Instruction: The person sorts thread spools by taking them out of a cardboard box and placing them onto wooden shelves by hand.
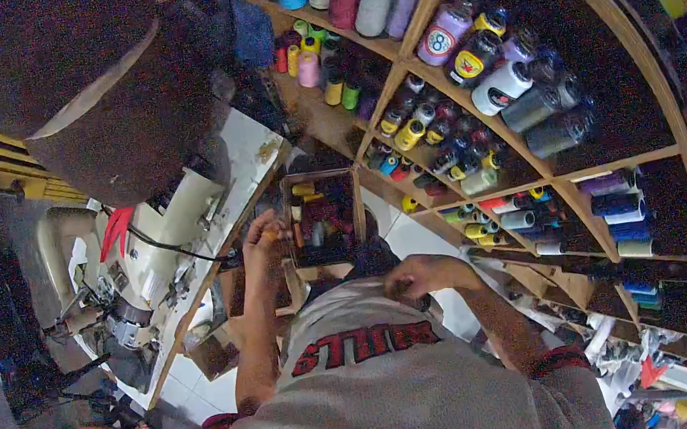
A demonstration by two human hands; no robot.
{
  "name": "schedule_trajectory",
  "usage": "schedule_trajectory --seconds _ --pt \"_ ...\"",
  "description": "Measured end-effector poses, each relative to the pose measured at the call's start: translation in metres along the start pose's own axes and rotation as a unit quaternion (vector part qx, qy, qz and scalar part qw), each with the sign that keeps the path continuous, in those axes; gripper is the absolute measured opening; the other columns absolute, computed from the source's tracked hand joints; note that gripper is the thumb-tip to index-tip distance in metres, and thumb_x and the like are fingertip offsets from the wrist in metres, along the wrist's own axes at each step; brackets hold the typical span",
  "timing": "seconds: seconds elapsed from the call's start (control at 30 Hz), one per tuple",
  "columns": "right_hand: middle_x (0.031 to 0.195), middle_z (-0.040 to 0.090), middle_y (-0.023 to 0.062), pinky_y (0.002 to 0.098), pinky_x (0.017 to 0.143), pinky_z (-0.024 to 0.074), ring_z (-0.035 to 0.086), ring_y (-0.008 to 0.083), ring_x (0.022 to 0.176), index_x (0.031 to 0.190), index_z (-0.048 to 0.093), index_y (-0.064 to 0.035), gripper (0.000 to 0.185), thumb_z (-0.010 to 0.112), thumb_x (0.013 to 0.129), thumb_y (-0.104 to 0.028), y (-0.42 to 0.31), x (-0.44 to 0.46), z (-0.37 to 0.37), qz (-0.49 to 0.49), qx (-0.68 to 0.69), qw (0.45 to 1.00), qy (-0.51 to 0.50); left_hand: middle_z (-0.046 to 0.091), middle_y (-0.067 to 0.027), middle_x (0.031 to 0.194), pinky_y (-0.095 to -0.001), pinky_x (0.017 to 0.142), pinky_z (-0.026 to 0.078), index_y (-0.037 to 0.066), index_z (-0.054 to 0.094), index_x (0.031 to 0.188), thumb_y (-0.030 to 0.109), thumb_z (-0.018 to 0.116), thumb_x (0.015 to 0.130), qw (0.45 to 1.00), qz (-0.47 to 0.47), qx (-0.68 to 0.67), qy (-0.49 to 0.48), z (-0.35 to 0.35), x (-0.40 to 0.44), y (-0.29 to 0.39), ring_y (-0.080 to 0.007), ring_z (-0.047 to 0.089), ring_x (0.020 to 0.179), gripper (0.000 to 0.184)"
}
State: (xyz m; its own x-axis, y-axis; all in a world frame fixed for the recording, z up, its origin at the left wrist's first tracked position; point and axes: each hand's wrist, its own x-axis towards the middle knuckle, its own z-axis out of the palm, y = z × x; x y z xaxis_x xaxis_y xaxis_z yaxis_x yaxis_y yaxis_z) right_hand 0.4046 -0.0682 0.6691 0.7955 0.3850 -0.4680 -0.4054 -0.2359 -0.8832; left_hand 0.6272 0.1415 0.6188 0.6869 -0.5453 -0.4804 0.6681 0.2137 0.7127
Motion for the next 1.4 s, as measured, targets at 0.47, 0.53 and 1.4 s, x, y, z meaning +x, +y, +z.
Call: schedule_trajectory --seconds 0.47,0.53,1.4 --pt "0.087 0.065 0.0083 0.0281 0.073 0.0471 0.062 0.0183 0.082 0.087 0.064 -0.0008 0.016 0.066 0.072 -0.006 -0.042 -0.023 0.038 0.089 -0.046 0.98 0.172 0.059 -0.005 0.091 -0.0279 0.073 0.049 0.007 0.051 0.114 0.002 0.051 0.081 0.999 0.02 0.039 -0.027 -0.023 -0.009 -0.022 -0.0147 0.058 0.083 0.033" --pt "0.084 0.065 0.0057 0.0272 0.071 0.0466 0.061 0.0137 0.078 0.086 0.066 -0.0028 0.012 0.065 0.077 -0.011 -0.035 -0.025 0.027 0.053 -0.077 0.975 0.202 0.059 -0.0052 0.092 -0.028 0.073 0.049 0.006 0.051 0.114 0.003 0.051 0.081 0.998 0.024 0.062 -0.012 -0.028 -0.016 -0.022 -0.0147 0.058 0.084 0.033" --pt "0.111 0.056 0.0083 0.0287 0.09 0.041 0.053 0.0222 0.103 0.099 0.06 -0.0017 0.026 0.065 0.074 -0.002 -0.026 -0.005 0.071 -0.046 0.014 0.974 0.221 0.06 -0.0083 0.09 -0.0275 0.065 0.049 0.003 0.05 0.115 0.002 0.056 0.081 0.995 0.038 0.071 0.06 -0.063 -0.021 -0.031 -0.0164 0.059 0.078 0.035"
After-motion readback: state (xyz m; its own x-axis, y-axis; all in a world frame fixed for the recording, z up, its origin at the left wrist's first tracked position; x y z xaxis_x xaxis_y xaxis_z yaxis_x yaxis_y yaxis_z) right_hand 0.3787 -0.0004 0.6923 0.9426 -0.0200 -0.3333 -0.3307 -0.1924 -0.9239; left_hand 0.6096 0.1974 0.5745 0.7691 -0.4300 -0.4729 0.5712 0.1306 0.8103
